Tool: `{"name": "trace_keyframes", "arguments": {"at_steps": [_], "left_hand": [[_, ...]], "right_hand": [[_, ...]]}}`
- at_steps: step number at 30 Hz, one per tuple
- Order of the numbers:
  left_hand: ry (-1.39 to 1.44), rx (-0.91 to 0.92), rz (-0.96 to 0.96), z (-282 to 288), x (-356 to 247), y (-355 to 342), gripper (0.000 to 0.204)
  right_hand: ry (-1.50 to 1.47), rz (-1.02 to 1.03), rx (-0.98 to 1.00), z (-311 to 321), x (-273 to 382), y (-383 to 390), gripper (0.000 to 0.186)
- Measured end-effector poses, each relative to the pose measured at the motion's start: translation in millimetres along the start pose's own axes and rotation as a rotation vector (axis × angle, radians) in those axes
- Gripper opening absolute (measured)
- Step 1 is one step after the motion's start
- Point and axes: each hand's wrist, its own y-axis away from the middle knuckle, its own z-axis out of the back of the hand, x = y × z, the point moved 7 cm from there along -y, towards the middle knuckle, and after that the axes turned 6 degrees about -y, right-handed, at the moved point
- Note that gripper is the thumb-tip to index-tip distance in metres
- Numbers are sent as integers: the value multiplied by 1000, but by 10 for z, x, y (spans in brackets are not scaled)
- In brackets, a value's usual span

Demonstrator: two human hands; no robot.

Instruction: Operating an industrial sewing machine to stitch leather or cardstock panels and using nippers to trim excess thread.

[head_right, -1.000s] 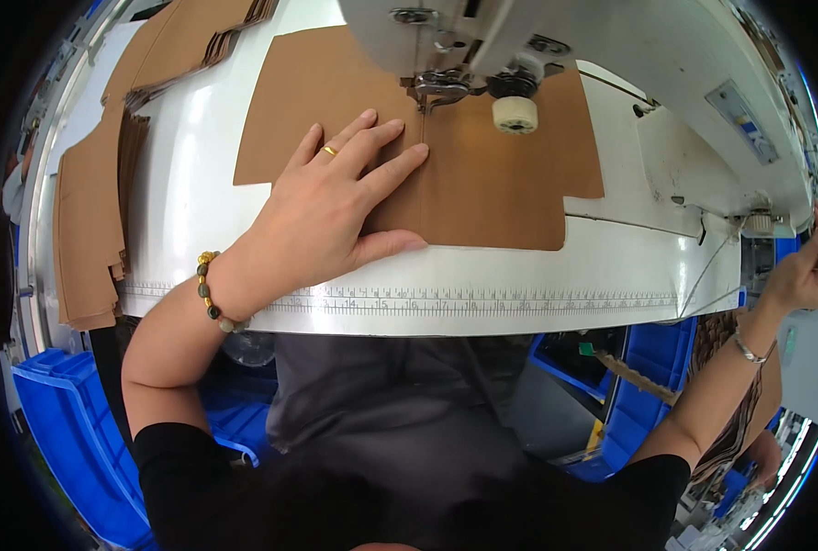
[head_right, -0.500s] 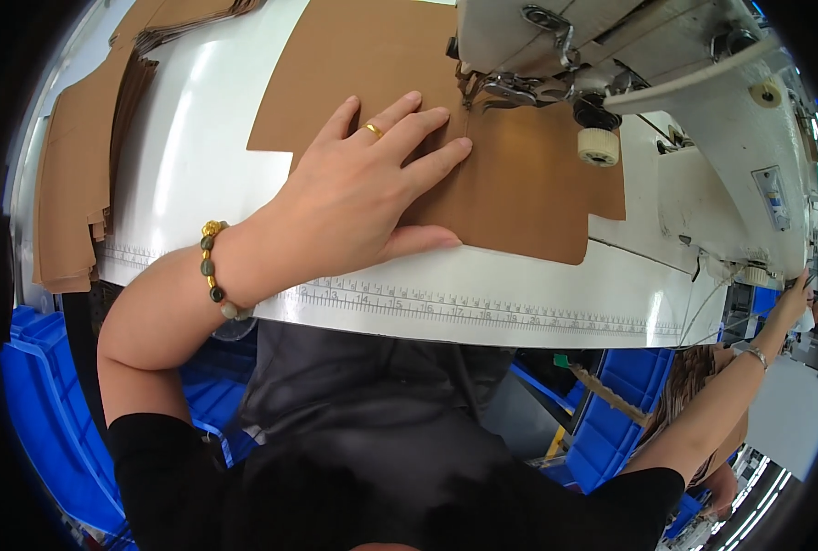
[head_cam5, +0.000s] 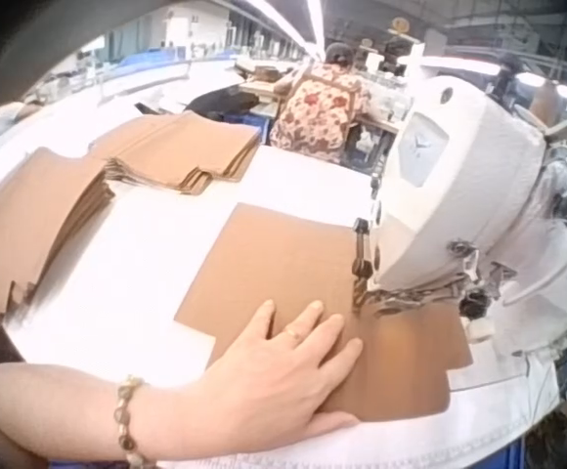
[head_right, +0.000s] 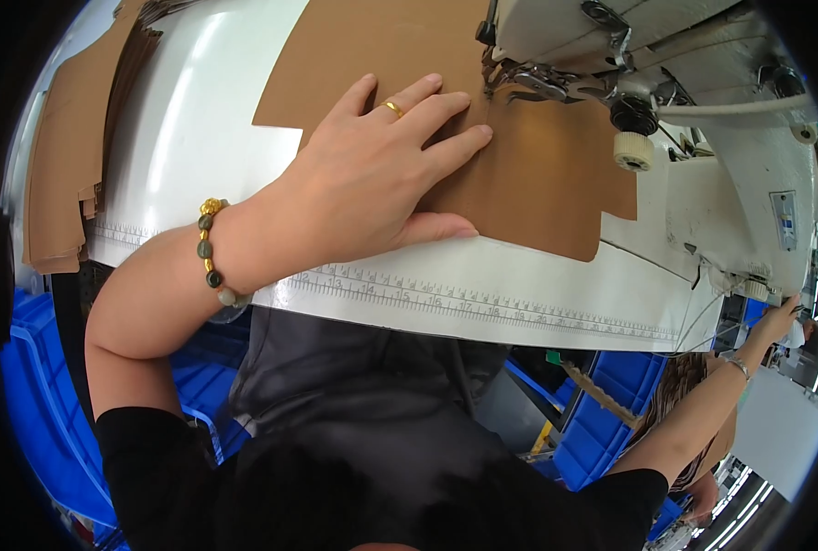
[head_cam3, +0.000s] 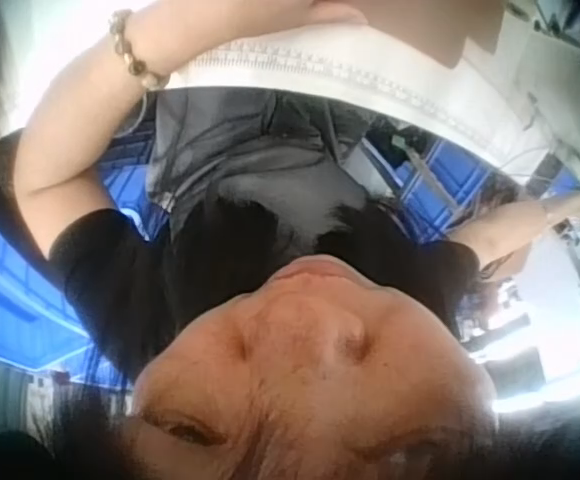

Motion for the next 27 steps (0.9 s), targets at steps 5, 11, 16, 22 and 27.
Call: {"name": "trace_keyframes", "arguments": {"at_steps": [5, 11, 16, 22, 27], "left_hand": [[6, -18, -7, -18, -6, -5, 68], [9, -81, -17, 6, -10, -2, 67], [3, -14, -5, -14, -5, -10, 69], [16, -30, -15, -2, 19, -8, 65], [10, -24, -29, 58, 37, -3, 64]], "right_hand": [[-102, 28, -16, 19, 34, 51, 61], [-187, 5, 31, -39, -111, 71, 53], [-331, -23, 36, -84, -284, 6, 46], [-440, -41, 107, -136, -206, 159, 41], [-385, 201, -221, 104, 880, 1185, 36]]}}
